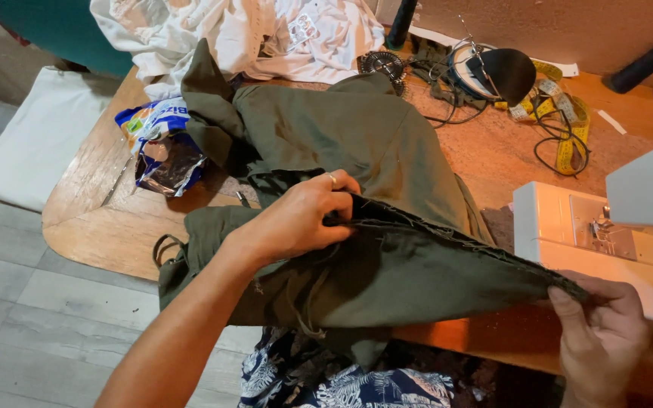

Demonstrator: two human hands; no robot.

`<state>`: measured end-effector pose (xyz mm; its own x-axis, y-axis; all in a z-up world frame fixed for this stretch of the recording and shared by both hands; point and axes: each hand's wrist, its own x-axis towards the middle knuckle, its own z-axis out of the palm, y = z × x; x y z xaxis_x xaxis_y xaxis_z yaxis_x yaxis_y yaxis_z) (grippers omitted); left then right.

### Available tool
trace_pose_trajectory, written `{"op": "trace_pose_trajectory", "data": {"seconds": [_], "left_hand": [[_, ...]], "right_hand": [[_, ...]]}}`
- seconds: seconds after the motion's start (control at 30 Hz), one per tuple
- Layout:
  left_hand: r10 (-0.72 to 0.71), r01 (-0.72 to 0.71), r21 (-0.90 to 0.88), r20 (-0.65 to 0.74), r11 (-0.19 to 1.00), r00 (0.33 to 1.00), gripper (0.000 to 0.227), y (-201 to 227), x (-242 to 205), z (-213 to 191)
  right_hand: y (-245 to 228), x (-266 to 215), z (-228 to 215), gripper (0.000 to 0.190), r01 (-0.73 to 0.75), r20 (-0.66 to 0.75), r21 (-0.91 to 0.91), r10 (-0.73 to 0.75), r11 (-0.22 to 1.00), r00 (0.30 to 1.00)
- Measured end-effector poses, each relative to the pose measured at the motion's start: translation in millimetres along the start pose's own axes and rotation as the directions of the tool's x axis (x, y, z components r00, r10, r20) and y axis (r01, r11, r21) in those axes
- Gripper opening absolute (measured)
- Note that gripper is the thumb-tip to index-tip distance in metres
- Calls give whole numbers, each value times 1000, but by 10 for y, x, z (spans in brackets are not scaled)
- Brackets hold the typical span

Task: Inspecting a green garment for quality, checking seams and fabric integrity on a sewing table.

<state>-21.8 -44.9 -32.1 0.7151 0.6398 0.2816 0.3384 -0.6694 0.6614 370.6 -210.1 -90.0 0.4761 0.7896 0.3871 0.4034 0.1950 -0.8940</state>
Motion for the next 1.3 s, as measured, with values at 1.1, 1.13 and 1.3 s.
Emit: {"op": "trace_pose_trajectory", "data": {"seconds": [1.1, 1.13, 1.3], "left_hand": [[578, -208, 747, -274, 631, 768, 18, 99, -217, 295], [575, -203, 749, -276, 631, 770, 18, 91, -231, 294], [486, -203, 646, -296, 736, 823, 18, 52, -276, 282]], "right_hand": [[-33, -5, -181, 22, 70, 164, 38, -76, 997, 984], [4, -4, -192, 22, 70, 169, 40, -76, 997, 983], [47, -10, -197, 23, 92, 149, 42, -97, 995, 984]]}}
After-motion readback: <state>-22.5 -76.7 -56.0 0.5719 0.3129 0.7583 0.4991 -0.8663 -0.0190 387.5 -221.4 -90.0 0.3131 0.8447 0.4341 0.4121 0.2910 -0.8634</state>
